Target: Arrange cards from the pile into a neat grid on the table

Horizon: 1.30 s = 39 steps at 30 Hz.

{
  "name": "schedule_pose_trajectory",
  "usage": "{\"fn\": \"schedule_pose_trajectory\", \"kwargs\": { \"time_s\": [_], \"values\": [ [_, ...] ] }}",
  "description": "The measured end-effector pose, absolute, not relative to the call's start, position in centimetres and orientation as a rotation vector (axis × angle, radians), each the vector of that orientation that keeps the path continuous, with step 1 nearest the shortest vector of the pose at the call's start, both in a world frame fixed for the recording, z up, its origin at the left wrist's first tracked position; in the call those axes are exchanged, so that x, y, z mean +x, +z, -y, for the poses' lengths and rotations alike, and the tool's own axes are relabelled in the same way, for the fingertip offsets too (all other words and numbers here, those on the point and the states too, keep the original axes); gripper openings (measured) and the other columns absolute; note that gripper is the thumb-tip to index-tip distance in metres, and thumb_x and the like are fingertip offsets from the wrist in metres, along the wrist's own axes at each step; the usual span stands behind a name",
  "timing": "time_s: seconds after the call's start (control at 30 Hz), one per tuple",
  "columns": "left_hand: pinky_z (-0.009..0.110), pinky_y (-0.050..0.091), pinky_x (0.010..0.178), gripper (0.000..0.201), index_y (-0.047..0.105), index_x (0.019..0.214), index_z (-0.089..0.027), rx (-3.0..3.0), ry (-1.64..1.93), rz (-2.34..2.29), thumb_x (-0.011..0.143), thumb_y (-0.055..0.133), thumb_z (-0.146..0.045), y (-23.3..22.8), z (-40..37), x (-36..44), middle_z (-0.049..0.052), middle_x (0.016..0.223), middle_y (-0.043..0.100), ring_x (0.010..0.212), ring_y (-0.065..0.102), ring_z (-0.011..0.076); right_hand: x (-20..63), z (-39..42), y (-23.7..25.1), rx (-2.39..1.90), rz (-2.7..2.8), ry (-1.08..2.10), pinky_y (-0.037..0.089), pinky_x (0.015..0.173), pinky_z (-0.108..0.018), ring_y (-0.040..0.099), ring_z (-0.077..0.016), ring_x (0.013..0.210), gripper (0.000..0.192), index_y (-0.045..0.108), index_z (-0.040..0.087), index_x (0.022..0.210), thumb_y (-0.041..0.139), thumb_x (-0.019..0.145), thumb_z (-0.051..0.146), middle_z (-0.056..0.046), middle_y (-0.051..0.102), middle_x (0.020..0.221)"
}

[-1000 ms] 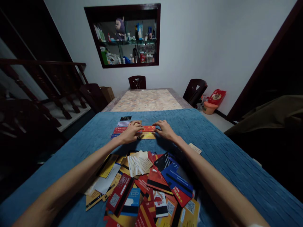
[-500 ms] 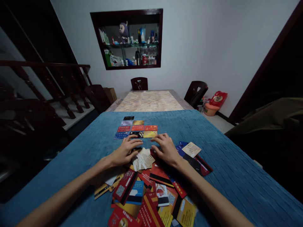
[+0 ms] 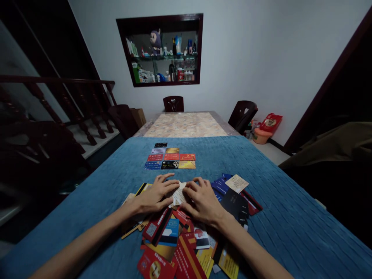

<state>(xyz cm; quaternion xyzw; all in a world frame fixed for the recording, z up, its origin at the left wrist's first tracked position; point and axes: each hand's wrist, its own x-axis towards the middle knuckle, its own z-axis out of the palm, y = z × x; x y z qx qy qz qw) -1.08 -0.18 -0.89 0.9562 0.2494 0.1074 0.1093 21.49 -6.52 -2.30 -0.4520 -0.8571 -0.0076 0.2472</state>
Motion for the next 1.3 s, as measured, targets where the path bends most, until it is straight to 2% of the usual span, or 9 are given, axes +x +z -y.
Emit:
{"fn": "schedule_pose_trajectory", "kwargs": {
  "time_s": [0.1,0.3,0.5,0.63,0.87,1.07,1.3],
  "values": [
    [0.055,0.026,0.11,0.041,0.055,0.126,-0.022,2.829,0.335,-0.714,0.085,0.056,-0.021,-0.6,0.4,-0.9,0.008,0.128,0.058,0.132,0.034,0.0311,21.5,6.7,-2.1,-1.222,2.366,0.017,0.037,0.085,-0.044,0.048,-0.028,0.103,0.029,0.066,0.021,0.1,0.063,0.086,0.046,-0.01,0.066,0.107],
    [0.05,0.034,0.104,0.038,0.058,0.121,-0.023,2.857,0.347,-0.706,0.083,0.06,-0.025,-0.3,0.5,-0.9,0.008,0.117,0.057,0.119,0.041,0.0291,21.3,7.1,-1.6,-1.202,2.405,0.068,0.037,0.085,-0.043,0.047,-0.0274,0.102,0.035,0.065,0.02,0.097,0.068,0.08,0.051,-0.009,0.066,0.105],
    [0.05,0.029,0.109,0.036,0.059,0.118,-0.022,2.862,0.349,-0.657,0.082,0.062,-0.025,-0.5,0.3,-1.1,0.009,0.124,0.056,0.127,0.036,0.0298,21.1,7.4,-1.3,-1.178,2.422,0.031,0.038,0.083,-0.042,0.048,-0.0274,0.102,0.023,0.067,0.021,0.093,0.065,0.082,0.041,-0.009,0.065,0.098],
    [0.048,0.027,0.111,0.032,0.062,0.115,-0.021,2.823,0.351,-0.617,0.084,0.062,-0.026,-0.3,0.3,-1.2,0.008,0.119,0.06,0.129,0.036,0.0289,21.3,7.5,-1.2,-1.093,2.415,-0.017,0.038,0.084,-0.042,0.051,-0.0252,0.095,0.017,0.068,0.021,0.087,0.06,0.085,0.036,-0.008,0.066,0.088],
    [0.045,0.032,0.107,0.023,0.066,0.106,-0.021,2.798,0.409,-0.569,0.085,0.057,-0.019,0.3,0.2,-1.3,0.007,0.111,0.064,0.121,0.043,0.0258,21.6,7.2,-1.3,-0.926,2.384,-0.173,0.041,0.081,-0.04,0.054,-0.0197,0.082,0.021,0.069,0.021,0.091,0.049,0.093,0.024,-0.005,0.065,0.076],
    [0.04,0.042,0.097,0.024,0.068,0.097,-0.018,2.746,0.488,-0.57,0.083,0.05,-0.009,0.5,-0.3,-1.2,0.008,0.099,0.066,0.107,0.052,0.0226,22.0,6.8,-2.0,-0.894,2.272,-0.274,0.043,0.077,-0.037,0.057,-0.0187,0.079,0.023,0.068,0.02,0.096,0.045,0.096,0.019,-0.005,0.068,0.076],
    [0.037,0.046,0.093,0.035,0.064,0.114,-0.017,2.628,0.543,-0.637,0.085,0.047,-0.007,0.4,-0.3,-1.1,0.008,0.101,0.065,0.103,0.054,0.021,22.7,6.1,-3.0,-1.033,2.169,-0.234,0.044,0.072,-0.036,0.057,-0.0201,0.078,0.028,0.067,0.019,0.11,0.042,0.099,0.024,-0.008,0.071,0.083]
  ]
}}
